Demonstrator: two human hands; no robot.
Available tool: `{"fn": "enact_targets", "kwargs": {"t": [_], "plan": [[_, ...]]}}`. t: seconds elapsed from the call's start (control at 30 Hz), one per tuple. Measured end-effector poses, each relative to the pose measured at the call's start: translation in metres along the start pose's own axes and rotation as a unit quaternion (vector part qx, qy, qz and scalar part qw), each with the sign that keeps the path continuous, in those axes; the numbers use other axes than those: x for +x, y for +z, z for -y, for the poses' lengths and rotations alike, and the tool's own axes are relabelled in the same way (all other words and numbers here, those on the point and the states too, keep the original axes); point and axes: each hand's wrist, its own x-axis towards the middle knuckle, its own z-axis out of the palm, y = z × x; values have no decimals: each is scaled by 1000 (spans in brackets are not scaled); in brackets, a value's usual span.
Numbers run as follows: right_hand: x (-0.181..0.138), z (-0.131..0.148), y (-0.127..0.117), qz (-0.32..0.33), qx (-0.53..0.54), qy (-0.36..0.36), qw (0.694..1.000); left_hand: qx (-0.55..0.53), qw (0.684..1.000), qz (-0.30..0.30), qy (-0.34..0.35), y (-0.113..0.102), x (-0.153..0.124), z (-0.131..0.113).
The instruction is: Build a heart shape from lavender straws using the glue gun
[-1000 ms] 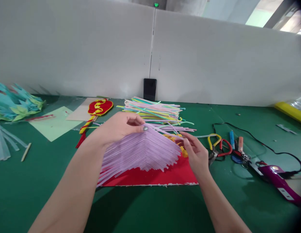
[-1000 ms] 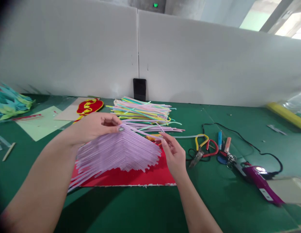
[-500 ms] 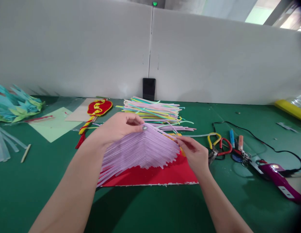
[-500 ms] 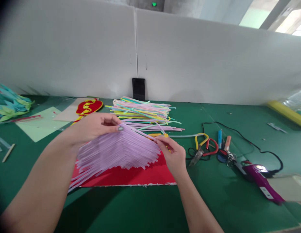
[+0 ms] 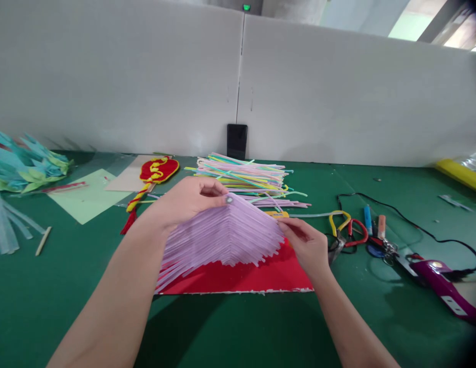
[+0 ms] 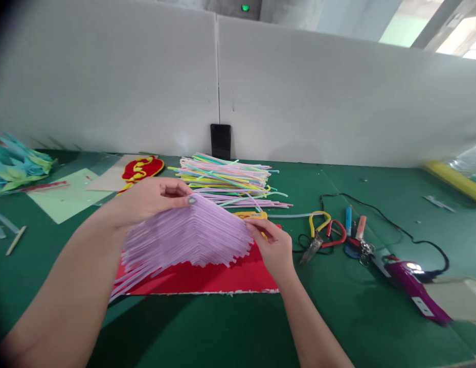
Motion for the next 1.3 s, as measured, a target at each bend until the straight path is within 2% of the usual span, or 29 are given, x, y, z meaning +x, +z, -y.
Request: {"fn": "enact_targets", "kwargs": {"t": [0.23,0.57,0.83,1.3], "plan": [[-1,-2,1,9,2,-12,1000,1,1000,-3,5,0,1,1],[-2,-2,3,15,23,17,999,-20,1000,-7,-9,1,0,-3],[-1,0,3,12,9,13,1000,-45,999,-6,-27,3,-4,-8],[-1,-2,4,14,0,17,1000,-16,1000,-16,-12,3,-1,-4]]}}
